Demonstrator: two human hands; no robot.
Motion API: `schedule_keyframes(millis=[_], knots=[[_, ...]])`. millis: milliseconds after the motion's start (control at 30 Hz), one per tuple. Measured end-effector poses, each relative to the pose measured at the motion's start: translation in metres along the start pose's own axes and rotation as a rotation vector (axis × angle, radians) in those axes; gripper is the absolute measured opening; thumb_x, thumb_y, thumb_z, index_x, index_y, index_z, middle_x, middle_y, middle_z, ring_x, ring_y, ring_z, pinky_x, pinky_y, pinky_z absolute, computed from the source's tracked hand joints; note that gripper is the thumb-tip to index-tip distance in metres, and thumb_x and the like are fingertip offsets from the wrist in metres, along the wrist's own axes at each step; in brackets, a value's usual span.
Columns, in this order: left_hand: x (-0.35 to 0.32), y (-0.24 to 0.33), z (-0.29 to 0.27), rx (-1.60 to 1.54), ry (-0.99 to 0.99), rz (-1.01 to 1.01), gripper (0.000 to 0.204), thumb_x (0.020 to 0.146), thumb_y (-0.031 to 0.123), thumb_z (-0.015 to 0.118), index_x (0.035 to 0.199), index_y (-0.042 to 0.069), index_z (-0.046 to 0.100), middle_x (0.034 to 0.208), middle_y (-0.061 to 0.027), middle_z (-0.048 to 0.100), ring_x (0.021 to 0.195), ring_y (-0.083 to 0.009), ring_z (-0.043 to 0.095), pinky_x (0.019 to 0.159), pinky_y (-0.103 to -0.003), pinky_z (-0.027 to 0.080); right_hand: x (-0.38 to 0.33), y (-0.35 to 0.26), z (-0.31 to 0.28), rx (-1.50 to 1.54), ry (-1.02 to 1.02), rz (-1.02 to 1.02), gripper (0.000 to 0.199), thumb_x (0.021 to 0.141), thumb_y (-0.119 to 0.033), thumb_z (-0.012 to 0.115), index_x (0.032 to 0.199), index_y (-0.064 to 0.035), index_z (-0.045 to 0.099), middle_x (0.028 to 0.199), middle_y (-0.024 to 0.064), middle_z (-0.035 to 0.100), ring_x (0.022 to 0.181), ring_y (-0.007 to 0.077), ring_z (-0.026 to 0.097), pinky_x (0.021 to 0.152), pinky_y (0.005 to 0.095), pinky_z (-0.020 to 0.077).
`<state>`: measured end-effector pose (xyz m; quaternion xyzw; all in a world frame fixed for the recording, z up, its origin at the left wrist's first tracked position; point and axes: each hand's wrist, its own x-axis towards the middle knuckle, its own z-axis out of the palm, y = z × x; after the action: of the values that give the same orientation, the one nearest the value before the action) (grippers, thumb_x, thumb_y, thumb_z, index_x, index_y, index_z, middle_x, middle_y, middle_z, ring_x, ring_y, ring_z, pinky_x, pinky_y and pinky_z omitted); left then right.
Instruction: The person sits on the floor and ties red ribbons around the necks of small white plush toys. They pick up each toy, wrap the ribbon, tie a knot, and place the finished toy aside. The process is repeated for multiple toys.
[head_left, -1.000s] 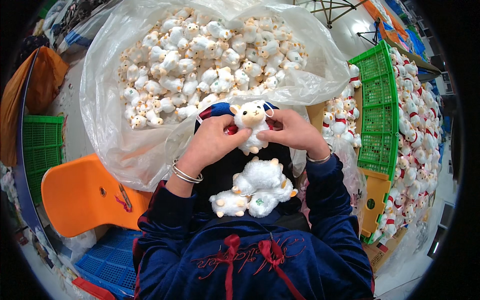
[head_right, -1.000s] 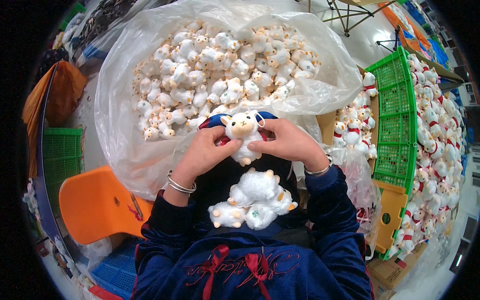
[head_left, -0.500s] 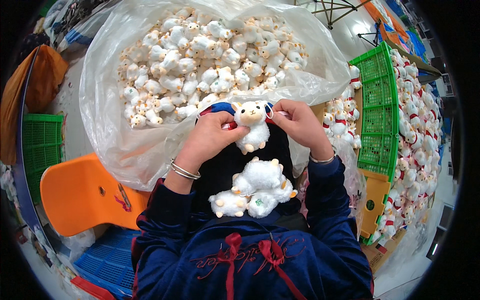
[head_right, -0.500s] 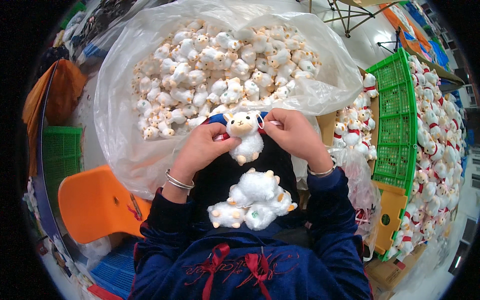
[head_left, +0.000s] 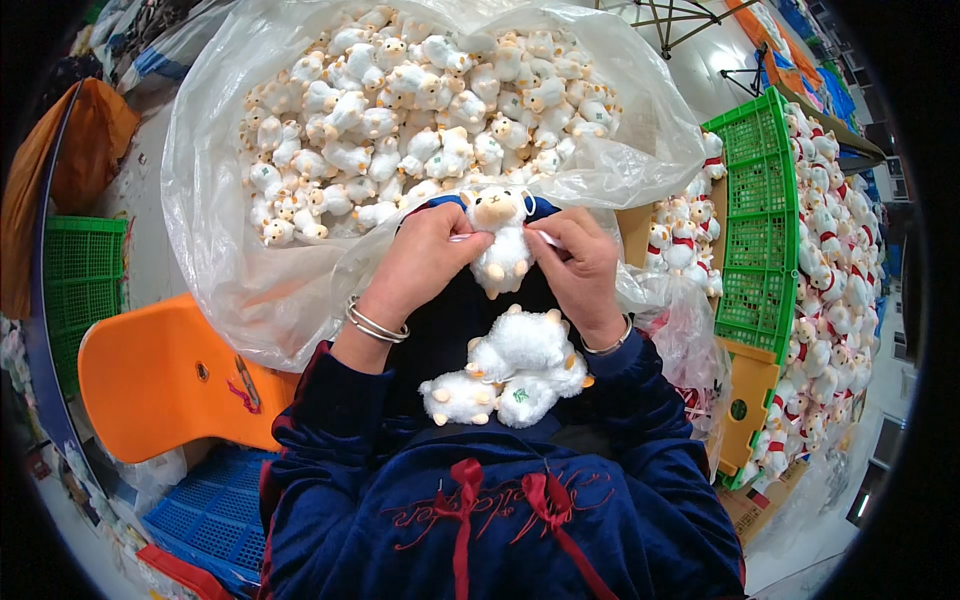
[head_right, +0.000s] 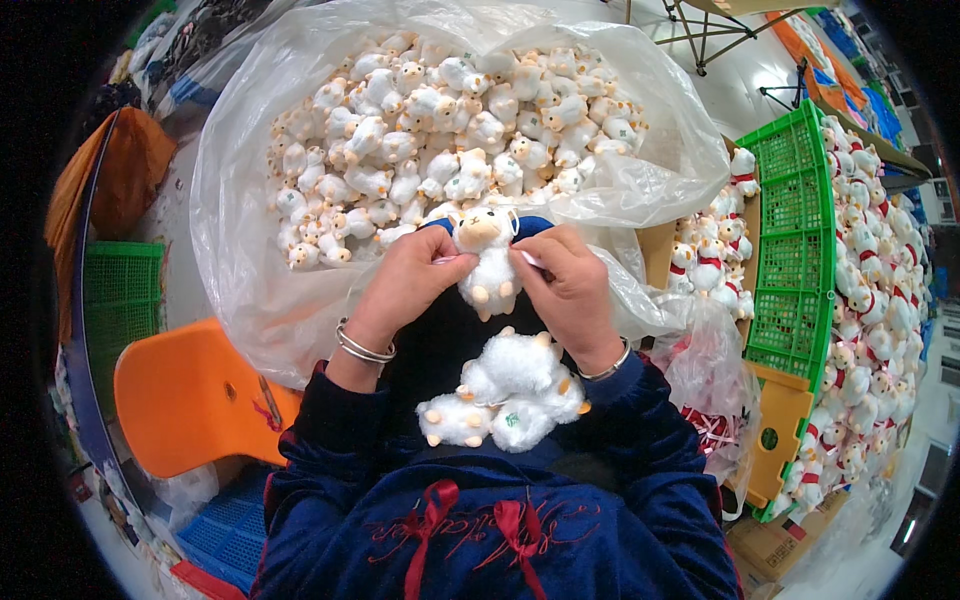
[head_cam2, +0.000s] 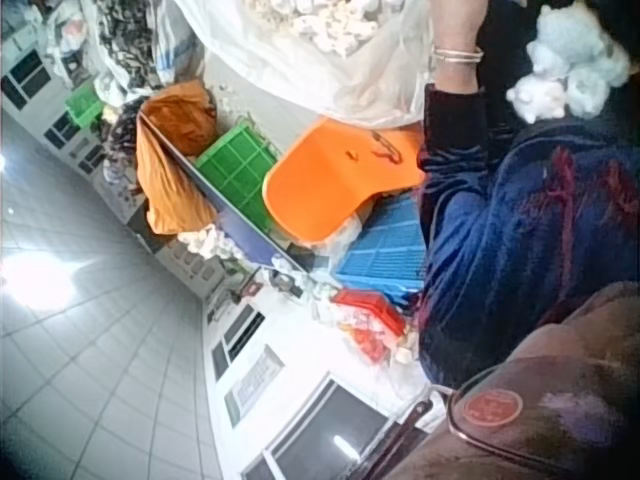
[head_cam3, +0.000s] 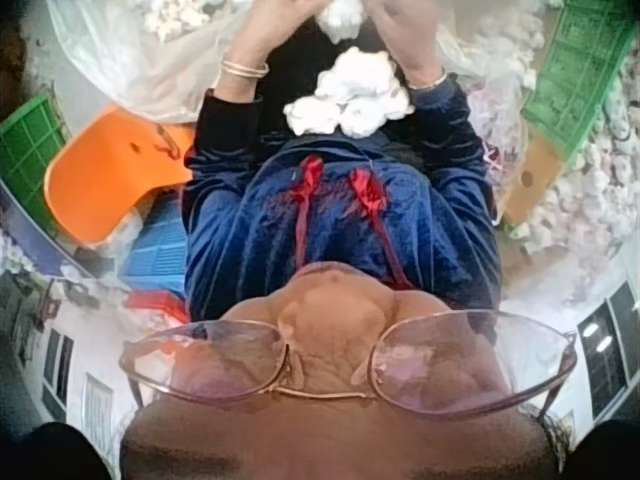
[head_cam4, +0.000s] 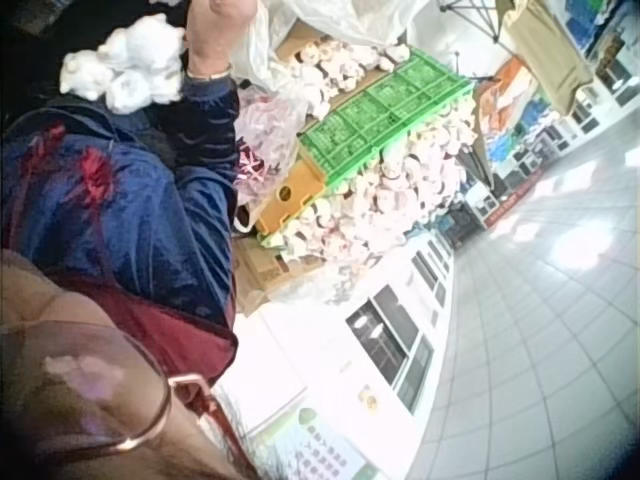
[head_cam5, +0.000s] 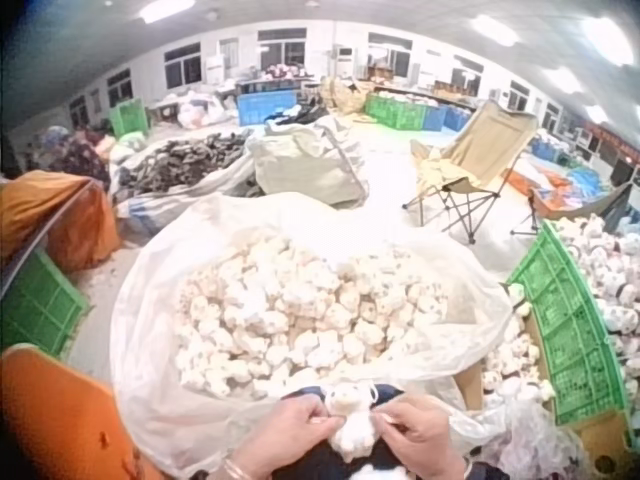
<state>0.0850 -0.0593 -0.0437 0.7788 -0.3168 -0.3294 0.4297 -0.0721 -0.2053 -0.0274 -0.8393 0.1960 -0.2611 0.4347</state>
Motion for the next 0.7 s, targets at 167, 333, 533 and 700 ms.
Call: schedule_keyframes(millis=[167,333,533,700], knots=[[-0.001,0.005,0.003,0.013,0.038,0.032,0.023,0.091,0.019,0.075,0.087,-0.002,0.066,0.073,-0.0042,0.064,0.067,-0.0105,0.056,0.062,-0.03,0.048,0.006,0.014,0.01,0.115,-0.031,0.153,0.01,0.089,-0.008,0.078,0.094,0.0001,0.073,0.082,0.0062,0.065,0.068,0.013,0.058,0.062,0.0272,0.0461],[0.003,0.0,0.002,0.081,0.035,0.072,0.019,0.092,0.016,0.072,0.094,-0.003,0.069,0.079,-0.0101,0.071,0.071,-0.0141,0.064,0.066,-0.031,0.052,0.017,0.015,0.018,0.125,-0.093,0.118,0.013,0.088,-0.009,0.079,0.091,0.0005,0.071,0.078,0.0064,0.062,0.067,0.0136,0.056,0.062,0.0283,0.045],[-0.003,0.004,-0.001,0.146,0.128,0.218,0.015,0.09,0.012,0.072,0.096,-0.002,0.071,0.086,-0.0122,0.074,0.072,-0.0179,0.068,0.069,-0.031,0.053,0.033,0.021,0.008,0.125,-0.24,-0.008,0.014,0.087,-0.01,0.079,0.092,-0.0002,0.071,0.08,0.0081,0.062,0.071,0.0194,0.058,0.065,0.031,0.0458],[-0.008,0.001,0.004,-0.078,0.114,0.131,0.015,0.091,0.013,0.074,0.096,-0.002,0.071,0.084,-0.007,0.07,0.075,-0.0121,0.065,0.07,-0.027,0.052,0.051,0.01,-0.009,0.063,-0.48,0.018,0.012,0.089,-0.01,0.077,0.094,-0.0007,0.072,0.083,0.0096,0.064,0.075,0.0227,0.061,0.069,0.0335,0.0478]])
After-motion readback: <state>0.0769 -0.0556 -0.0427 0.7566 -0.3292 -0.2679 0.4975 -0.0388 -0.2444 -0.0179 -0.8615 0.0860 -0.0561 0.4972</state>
